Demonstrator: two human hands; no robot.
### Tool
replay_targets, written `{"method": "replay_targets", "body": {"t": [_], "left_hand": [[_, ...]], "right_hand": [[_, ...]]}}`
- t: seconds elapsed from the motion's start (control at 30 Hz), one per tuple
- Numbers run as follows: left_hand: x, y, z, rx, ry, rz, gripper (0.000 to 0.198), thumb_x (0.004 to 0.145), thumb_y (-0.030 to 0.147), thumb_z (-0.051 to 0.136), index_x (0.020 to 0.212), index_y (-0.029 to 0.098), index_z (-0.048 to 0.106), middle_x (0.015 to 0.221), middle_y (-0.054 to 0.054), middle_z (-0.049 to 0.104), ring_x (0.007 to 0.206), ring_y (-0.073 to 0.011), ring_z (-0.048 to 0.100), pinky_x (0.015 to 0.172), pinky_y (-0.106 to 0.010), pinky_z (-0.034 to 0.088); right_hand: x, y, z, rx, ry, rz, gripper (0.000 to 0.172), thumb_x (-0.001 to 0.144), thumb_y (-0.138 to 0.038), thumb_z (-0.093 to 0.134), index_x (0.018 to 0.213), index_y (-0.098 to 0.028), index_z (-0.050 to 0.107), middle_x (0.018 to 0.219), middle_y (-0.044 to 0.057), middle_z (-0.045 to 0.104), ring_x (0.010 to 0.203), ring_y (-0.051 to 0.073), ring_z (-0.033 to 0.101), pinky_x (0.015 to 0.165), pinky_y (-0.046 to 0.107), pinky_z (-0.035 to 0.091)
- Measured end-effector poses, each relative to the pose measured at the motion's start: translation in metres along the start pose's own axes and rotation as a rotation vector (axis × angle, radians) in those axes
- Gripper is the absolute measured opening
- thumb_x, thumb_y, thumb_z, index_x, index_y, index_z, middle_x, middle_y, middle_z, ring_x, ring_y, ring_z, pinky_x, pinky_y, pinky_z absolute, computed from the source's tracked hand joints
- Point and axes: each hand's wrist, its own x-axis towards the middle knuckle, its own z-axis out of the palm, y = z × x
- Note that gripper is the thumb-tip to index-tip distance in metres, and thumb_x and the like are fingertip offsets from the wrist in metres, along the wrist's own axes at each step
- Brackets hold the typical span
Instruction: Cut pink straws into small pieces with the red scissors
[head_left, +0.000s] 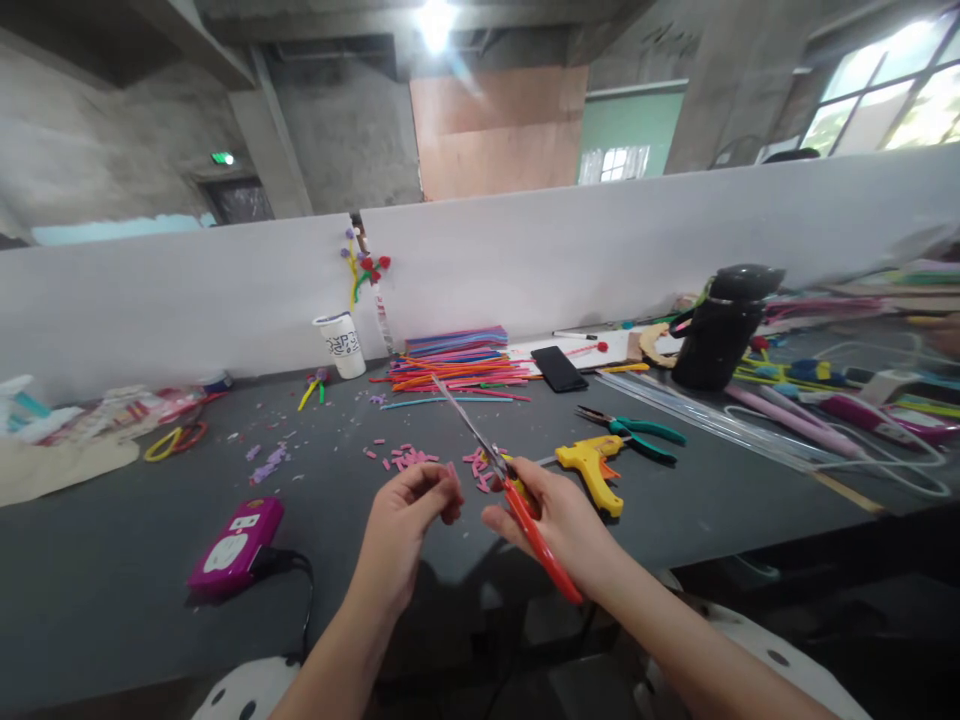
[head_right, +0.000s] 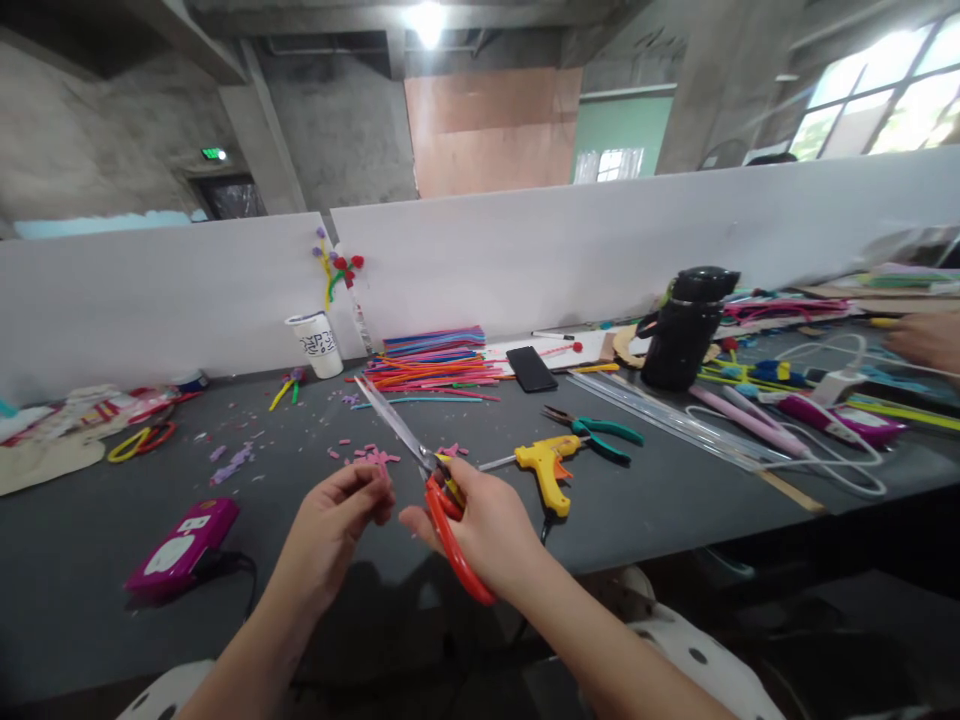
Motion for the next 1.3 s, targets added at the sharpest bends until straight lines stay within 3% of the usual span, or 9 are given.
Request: {"method": "replay_targets", "body": {"t": [0.2, 0.4, 1.3], "left_hand": [[0.002, 0.012, -0.009, -0.153, 0.143, 0.081, 0.008, 0.062, 0.018, 0.064, 0.068, 0.014, 0.061, 0.062, 0.001, 0.059, 0.056, -0.0085, 0.053, 0.054, -0.019, 0.039], [-0.002, 0.016, -0.009, -0.140, 0.138, 0.129, 0.002, 0.065, 0.016, 0.060, 0.064, 0.014, 0.061, 0.058, 0.002, 0.056, 0.052, -0.0067, 0.048, 0.054, -0.019, 0.038], [0.001, 0.015, -0.012, -0.139, 0.138, 0.137, 0.007, 0.064, 0.018, 0.062, 0.069, 0.014, 0.062, 0.061, 0.001, 0.058, 0.053, -0.0078, 0.050, 0.053, -0.020, 0.039]], "right_hand": [[-0.010, 0.002, 0.004, -0.336, -0.050, -0.072, 0.028, 0.071, -0.046, 0.048, 0.081, -0.019, 0.048, 0.061, 0.000, 0.058, 0.053, 0.015, 0.053, 0.047, 0.022, 0.029], [-0.016, 0.005, 0.012, -0.500, -0.038, -0.158, 0.029, 0.075, -0.045, 0.044, 0.082, -0.018, 0.049, 0.063, 0.002, 0.060, 0.056, 0.018, 0.057, 0.049, 0.024, 0.028], [-0.015, 0.008, 0.018, -0.518, -0.006, -0.206, 0.036, 0.078, -0.053, 0.038, 0.075, -0.018, 0.049, 0.056, 0.001, 0.059, 0.048, 0.016, 0.056, 0.044, 0.023, 0.026]]}}
